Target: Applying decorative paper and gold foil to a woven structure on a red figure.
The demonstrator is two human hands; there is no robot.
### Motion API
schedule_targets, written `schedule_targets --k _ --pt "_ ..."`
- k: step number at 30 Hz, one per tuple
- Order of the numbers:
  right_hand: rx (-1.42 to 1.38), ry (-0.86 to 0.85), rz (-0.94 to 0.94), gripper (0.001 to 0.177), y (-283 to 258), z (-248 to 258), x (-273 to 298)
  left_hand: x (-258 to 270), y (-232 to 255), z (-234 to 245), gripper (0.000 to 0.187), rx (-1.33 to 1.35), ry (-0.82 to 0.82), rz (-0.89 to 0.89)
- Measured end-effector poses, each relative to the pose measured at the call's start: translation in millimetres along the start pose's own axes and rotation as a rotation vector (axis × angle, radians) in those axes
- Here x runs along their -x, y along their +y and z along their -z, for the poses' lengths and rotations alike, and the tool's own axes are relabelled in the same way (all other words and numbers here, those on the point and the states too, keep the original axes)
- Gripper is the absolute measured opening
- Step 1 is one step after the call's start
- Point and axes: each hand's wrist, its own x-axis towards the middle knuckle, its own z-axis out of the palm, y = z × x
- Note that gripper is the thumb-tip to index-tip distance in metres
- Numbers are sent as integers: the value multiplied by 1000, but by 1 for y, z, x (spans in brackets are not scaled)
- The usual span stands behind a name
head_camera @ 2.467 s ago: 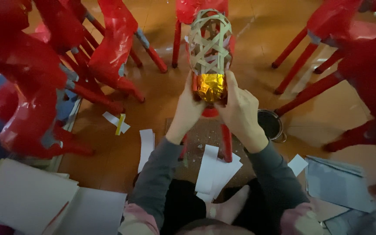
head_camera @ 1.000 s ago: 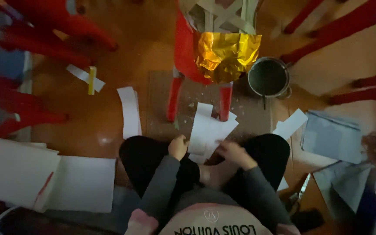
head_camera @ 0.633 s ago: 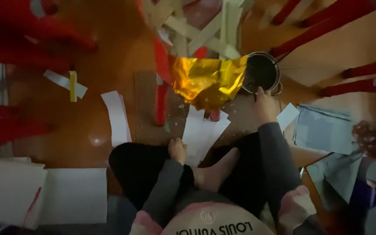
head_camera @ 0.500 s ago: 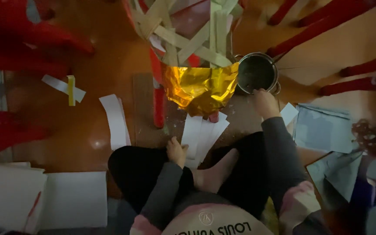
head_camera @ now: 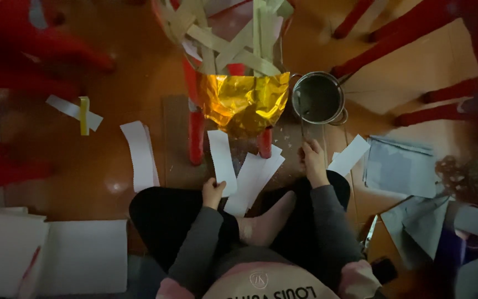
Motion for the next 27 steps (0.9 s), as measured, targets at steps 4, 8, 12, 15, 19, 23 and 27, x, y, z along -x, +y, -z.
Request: schedule_targets --k 4,8,12,15,19,23,27 --pt "-242 -7 -163 18 5 -6 4 23 45 18 87 291 -189 153" --pt "-456 -65 -117 19 -82 13 95 7 27 12 91 393 -279 242" --pt "-103 -359 -155 30 -129 25 174 29 58 20 77 774 -287 269" --pt "37 -214 -331 27 -35 24 167 44 93 35 93 926 -292 404" --pt "567 -401 192 35 -17 -34 155 57 110 49 99 972 -330 349" --pt "1284 -212 862 42 6 -100 99 62 110 52 95 957 -316 348" --pt "1513 -183 910 32 0 -142 73 36 70 27 87 999 -324 324"
